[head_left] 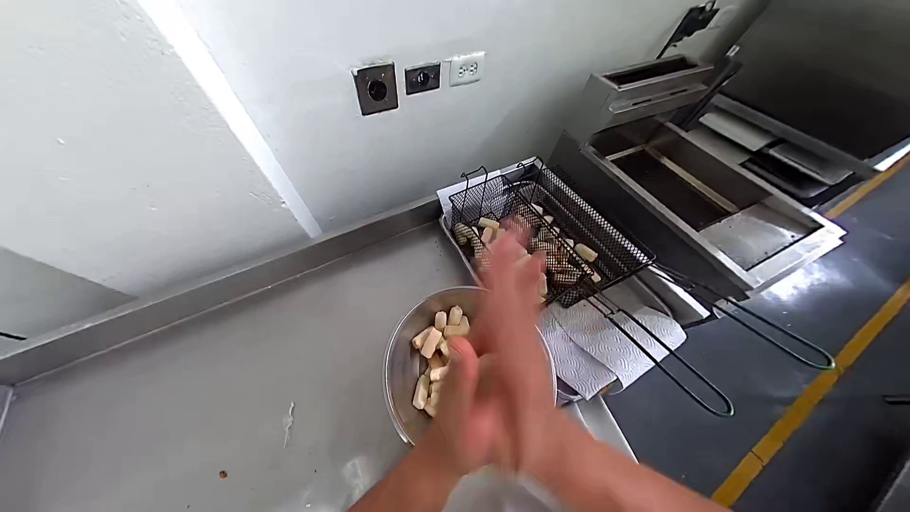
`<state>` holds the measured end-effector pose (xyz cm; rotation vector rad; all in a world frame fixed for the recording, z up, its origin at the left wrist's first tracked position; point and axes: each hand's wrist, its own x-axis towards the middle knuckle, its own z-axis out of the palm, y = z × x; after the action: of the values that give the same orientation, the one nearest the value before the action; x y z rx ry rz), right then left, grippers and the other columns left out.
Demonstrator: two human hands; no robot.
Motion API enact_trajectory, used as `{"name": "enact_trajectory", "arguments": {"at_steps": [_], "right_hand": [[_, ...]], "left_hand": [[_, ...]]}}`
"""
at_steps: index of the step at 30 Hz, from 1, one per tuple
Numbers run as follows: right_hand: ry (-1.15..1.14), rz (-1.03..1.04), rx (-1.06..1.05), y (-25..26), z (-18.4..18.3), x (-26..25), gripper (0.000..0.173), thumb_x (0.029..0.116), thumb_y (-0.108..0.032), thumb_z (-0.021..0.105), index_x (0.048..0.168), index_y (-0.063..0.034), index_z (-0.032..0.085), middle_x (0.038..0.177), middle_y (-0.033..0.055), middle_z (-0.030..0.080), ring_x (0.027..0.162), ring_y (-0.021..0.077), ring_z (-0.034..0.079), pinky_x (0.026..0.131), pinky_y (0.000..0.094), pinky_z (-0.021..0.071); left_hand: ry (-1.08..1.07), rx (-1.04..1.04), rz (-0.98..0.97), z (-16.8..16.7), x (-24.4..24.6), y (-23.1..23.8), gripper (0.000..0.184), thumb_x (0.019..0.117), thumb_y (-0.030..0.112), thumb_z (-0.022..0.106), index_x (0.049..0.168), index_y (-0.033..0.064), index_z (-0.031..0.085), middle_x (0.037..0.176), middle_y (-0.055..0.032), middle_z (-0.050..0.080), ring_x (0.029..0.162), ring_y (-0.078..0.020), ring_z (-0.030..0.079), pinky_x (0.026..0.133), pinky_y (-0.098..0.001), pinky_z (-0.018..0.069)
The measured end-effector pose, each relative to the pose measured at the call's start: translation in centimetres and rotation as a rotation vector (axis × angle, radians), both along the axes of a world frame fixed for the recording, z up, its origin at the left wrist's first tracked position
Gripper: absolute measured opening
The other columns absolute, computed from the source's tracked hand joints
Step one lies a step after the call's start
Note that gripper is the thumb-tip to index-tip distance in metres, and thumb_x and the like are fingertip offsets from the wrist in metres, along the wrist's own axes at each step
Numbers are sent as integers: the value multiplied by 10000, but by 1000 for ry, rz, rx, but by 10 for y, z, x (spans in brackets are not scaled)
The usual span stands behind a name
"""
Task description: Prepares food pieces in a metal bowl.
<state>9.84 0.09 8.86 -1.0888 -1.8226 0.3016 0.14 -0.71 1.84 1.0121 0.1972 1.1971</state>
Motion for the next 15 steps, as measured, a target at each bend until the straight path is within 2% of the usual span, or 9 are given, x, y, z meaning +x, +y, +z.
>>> {"name": "enact_trajectory", "arguments": {"at_steps": [2,3,5,6,7,9,11,13,15], "right_hand": [[-26,-15,118,1,3,-6,830,1043,-663,231,1469,-14,526,1559,171,480,1497,296,387,1252,568,208],[-55,-13,124,10,2,3,785,1051,-656,206,1524,-82,455,1615,108,411,1540,231,301,1267,550,152],[-95,33,51,13,8,12,802,1065,-614,236,1554,3,385,1648,201,311,1571,320,188,1270,622,35],[-67,41,56,7,13,4,784,1049,-575,347,1471,72,480,1583,273,393,1535,390,271,1251,638,62],[-75,17,107,2,11,-3,798,1045,-626,316,1455,25,527,1564,221,454,1515,344,341,1261,583,139],[-82,-20,185,14,-4,6,741,1054,-648,226,1551,-131,411,1637,79,381,1545,203,290,1281,518,153],[-89,-7,188,20,-8,15,814,1054,-645,190,1646,-86,184,1709,146,173,1591,271,115,1274,623,18],[-63,-30,275,7,-10,-8,697,1056,-545,323,1596,-105,291,1657,114,319,1556,242,245,1275,567,99],[-111,6,291,11,-14,-10,638,1089,-528,259,1592,-140,318,1658,9,348,1557,133,231,1293,480,85]], "left_hand": [[-43,-54,-4,1,-2,3,701,988,694,416,1402,150,569,1344,2,648,1260,-93,596,1066,-340,495],[49,-96,38,17,-3,1,737,962,730,369,1400,177,580,1338,48,648,1258,-61,586,1077,-319,480],[58,-66,20,16,-7,3,838,955,761,331,1502,149,499,1448,2,582,1359,-109,515,1151,-363,410],[-39,-32,-39,1,-7,6,783,982,724,362,1493,144,488,1440,-17,588,1350,-114,531,1133,-360,436],[-101,-36,-62,-4,-6,9,740,994,695,401,1456,131,524,1393,-32,621,1310,-116,568,1105,-355,468],[68,-120,53,26,-6,4,811,941,760,340,1392,130,579,1336,0,652,1270,-84,585,1088,-336,478],[130,-62,-13,33,-11,5,904,943,799,259,1555,158,436,1516,1,522,1406,-108,463,1184,-370,372],[-104,-186,-47,29,-11,4,651,963,717,413,1357,253,642,1294,76,681,1199,-30,618,1032,-281,502],[-157,-178,-16,25,-16,3,632,962,708,418,1332,264,675,1285,88,694,1212,-26,620,1048,-283,501]]}}
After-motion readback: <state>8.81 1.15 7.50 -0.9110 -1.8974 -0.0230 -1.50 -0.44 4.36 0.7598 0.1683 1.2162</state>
